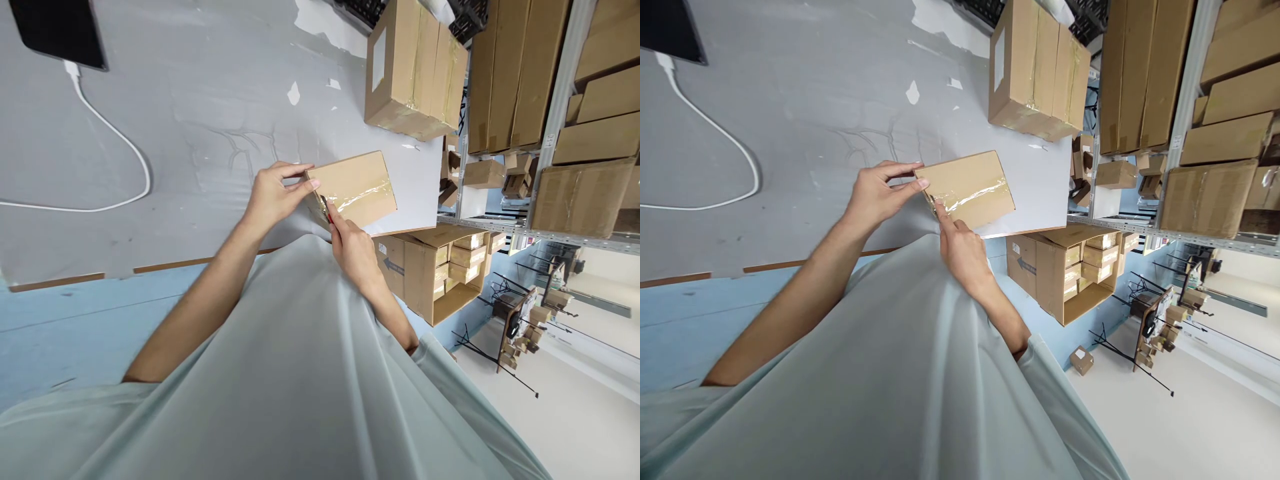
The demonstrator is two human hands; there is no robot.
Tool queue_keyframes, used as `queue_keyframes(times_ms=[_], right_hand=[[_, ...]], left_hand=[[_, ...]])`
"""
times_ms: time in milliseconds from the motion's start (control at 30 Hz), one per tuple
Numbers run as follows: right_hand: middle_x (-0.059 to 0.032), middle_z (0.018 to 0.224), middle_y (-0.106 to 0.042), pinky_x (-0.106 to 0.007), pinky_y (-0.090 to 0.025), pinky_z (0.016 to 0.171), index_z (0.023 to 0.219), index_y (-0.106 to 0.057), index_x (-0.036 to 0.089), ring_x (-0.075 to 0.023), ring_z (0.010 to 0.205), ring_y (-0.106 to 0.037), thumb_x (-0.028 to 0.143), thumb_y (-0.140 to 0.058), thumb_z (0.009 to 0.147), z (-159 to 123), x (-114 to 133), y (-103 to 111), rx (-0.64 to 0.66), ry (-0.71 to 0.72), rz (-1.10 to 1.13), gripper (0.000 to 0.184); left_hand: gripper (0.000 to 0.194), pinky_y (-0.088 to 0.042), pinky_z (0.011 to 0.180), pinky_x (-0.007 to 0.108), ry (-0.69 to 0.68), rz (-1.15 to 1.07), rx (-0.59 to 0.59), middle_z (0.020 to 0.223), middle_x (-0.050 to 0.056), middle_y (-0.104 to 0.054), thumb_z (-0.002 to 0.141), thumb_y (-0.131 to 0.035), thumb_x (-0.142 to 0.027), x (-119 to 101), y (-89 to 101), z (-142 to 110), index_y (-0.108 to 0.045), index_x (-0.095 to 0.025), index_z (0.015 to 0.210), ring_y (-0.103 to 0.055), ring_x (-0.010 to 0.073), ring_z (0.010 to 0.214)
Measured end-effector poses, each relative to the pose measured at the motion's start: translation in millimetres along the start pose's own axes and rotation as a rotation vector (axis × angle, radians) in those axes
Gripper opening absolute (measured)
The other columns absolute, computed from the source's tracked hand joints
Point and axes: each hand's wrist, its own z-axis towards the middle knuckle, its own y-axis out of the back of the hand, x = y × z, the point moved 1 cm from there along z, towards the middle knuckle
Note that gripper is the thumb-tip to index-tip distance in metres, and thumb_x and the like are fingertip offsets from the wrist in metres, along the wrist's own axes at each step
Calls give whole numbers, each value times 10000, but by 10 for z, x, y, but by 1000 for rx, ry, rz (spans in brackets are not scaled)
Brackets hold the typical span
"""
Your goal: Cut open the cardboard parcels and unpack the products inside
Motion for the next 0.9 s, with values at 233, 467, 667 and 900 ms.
queue_keyframes(times_ms=[233,467,667,900], right_hand=[[-118,1258,-799,-390,-623,981,1862,-267,331,-287,1059,-793,216,-341,1201,13,7,-13,-1,7,-22,675],[-116,1347,-790,-416,-635,1021,1867,-232,354,-290,1140,-787,217,-311,1196,-4,-2,-36,-1,12,-4,689],[-137,1364,-759,-417,-648,1012,1873,-190,361,-276,1087,-806,162,-329,1183,28,148,-13,52,-67,-133,732],[-165,1366,-752,-424,-677,1000,1876,-147,362,-281,1104,-829,119,-441,1148,-20,260,88,139,-107,-236,822]], left_hand=[[447,-708,1114,560,-6,6,-1,1322,81,-797,853,-951,-511,1,-2,0,-869,-300,1239,-785,319,1269],[485,-707,1112,552,5,25,-1,1334,82,-794,844,-964,-532,7,-3,8,-866,-295,1256,-776,327,1291],[463,-693,1136,558,-10,18,-5,1346,98,-783,869,-942,-515,-32,-9,-19,-862,-284,1262,-763,336,1308],[457,-683,1156,565,3,16,-28,1342,97,-763,875,-929,-532,-2,-78,-49,-857,-272,1243,-759,328,1291]])
